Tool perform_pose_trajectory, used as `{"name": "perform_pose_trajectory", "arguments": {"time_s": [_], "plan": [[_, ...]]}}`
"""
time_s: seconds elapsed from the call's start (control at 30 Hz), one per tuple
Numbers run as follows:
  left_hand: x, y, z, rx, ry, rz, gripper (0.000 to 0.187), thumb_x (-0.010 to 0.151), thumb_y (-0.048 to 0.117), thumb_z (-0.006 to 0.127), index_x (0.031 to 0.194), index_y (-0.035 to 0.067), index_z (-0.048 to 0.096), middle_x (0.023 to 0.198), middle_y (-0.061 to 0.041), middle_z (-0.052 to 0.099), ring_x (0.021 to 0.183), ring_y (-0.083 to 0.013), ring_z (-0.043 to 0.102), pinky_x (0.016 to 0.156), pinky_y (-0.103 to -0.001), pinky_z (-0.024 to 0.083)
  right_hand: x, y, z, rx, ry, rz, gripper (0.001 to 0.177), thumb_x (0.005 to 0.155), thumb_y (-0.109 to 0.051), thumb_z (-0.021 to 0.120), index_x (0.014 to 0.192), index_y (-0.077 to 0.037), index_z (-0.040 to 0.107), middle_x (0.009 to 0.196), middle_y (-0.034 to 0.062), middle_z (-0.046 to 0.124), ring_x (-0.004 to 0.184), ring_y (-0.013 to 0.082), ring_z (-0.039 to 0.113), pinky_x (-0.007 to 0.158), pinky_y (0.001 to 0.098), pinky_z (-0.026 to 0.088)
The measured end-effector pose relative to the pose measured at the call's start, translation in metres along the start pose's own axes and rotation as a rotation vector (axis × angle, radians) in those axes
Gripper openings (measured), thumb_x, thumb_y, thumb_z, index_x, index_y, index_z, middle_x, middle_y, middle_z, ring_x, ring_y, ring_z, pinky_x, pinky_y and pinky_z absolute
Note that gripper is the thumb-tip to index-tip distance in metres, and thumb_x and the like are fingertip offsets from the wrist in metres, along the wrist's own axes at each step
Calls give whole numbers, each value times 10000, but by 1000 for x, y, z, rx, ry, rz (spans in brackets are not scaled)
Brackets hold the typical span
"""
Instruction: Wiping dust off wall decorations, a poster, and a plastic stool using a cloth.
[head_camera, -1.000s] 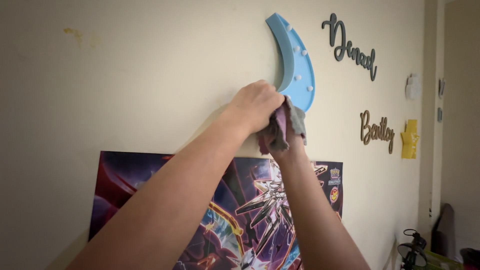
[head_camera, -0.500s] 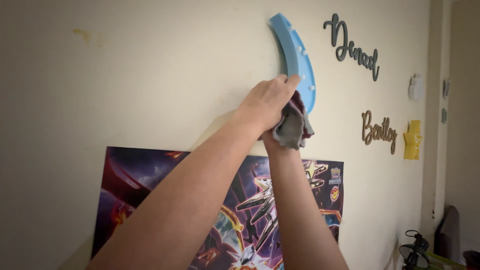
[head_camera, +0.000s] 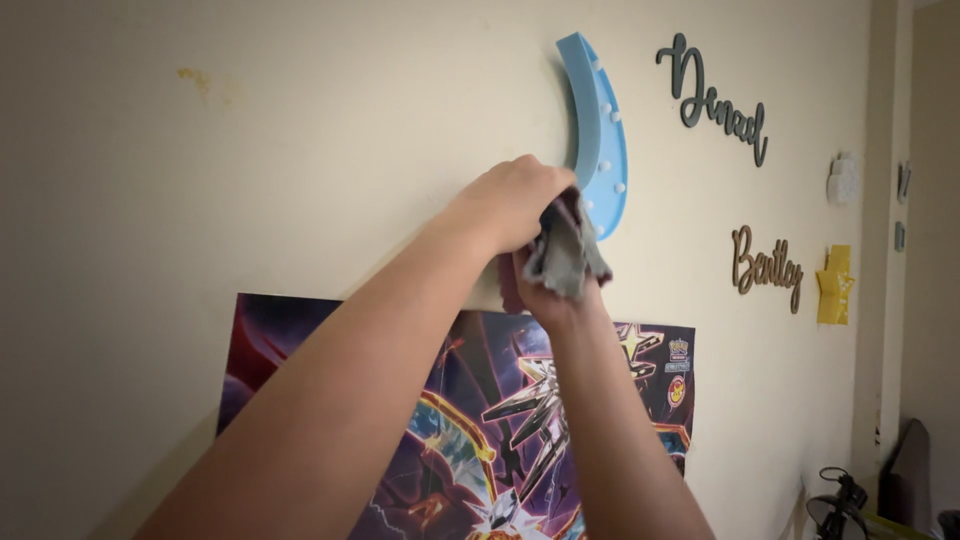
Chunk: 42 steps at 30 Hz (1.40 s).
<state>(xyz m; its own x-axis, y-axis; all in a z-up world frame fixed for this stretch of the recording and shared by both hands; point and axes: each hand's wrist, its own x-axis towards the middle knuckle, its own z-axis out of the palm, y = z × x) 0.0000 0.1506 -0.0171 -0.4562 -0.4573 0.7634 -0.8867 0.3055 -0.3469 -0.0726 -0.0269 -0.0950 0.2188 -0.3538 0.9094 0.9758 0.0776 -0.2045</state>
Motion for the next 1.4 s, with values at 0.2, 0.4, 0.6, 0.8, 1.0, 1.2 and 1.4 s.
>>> {"name": "perform_pose_trajectory", "arguments": {"time_s": [0.2, 0.4, 0.6, 0.8, 1.0, 1.2, 1.4], "plan": [[-7, -12, 13, -3, 68, 10, 309, 780, 36, 643, 1060, 109, 752, 1060, -208, 720, 1028, -388, 686, 902, -472, 545, -38, -39, 31, -446, 584, 72, 408, 995, -541, 538, 1121, -161, 618, 1010, 48, 660, 794, 171, 603, 650, 308, 480], [3, -9, 48, 113, 237, 18, 216, 835, 223, 692, 951, 50, 747, 979, -198, 717, 928, -372, 701, 856, -485, 540, 18, -70, -2, -1028, 702, 103, 457, 964, -578, 582, 917, -124, 588, 692, 64, 549, 509, 216, 494, 469, 398, 366], [28, -33, 112, 376, 406, 32, 116, 732, 177, 762, 809, 91, 764, 984, -104, 661, 913, -286, 677, 783, -416, 546, 74, -67, -56, -1586, 372, -117, 284, 982, -337, 555, 999, -66, 637, 859, 133, 630, 702, 265, 597, 586, 402, 464], [25, -45, 130, 230, 556, 138, 141, 662, 140, 784, 778, 67, 751, 972, -103, 646, 923, -294, 648, 766, -415, 539, 74, -69, -64, -2361, 140, -514, 224, 952, -172, 570, 1069, -38, 706, 1062, 183, 701, 975, 320, 674, 797, 424, 547], [23, -49, 138, 173, 692, 194, 83, 694, 126, 725, 728, 52, 738, 961, -116, 636, 916, -313, 637, 770, -431, 543, 91, -95, -61, -3135, -37, -657, 180, 929, -191, 659, 1040, -81, 748, 1026, 157, 727, 1058, 344, 664, 897, 461, 515], [23, -55, 140, 100, 753, 217, 102, 756, 91, 667, 681, 63, 730, 966, -120, 632, 915, -312, 638, 741, -439, 548, 165, -96, -4, -3394, 19, -184, 183, 880, -202, 723, 997, -74, 783, 957, 142, 775, 1066, 318, 692, 944, 447, 530], [27, -55, 145, 111, 761, 204, 77, 739, 72, 675, 682, 63, 726, 958, -106, 622, 899, -299, 637, 709, -419, 551, 144, -95, -13, -3244, -308, -730, 509, 659, -334, 872, 1070, -53, 763, 1103, 168, 707, 1113, 355, 623, 967, 415, 470]]}}
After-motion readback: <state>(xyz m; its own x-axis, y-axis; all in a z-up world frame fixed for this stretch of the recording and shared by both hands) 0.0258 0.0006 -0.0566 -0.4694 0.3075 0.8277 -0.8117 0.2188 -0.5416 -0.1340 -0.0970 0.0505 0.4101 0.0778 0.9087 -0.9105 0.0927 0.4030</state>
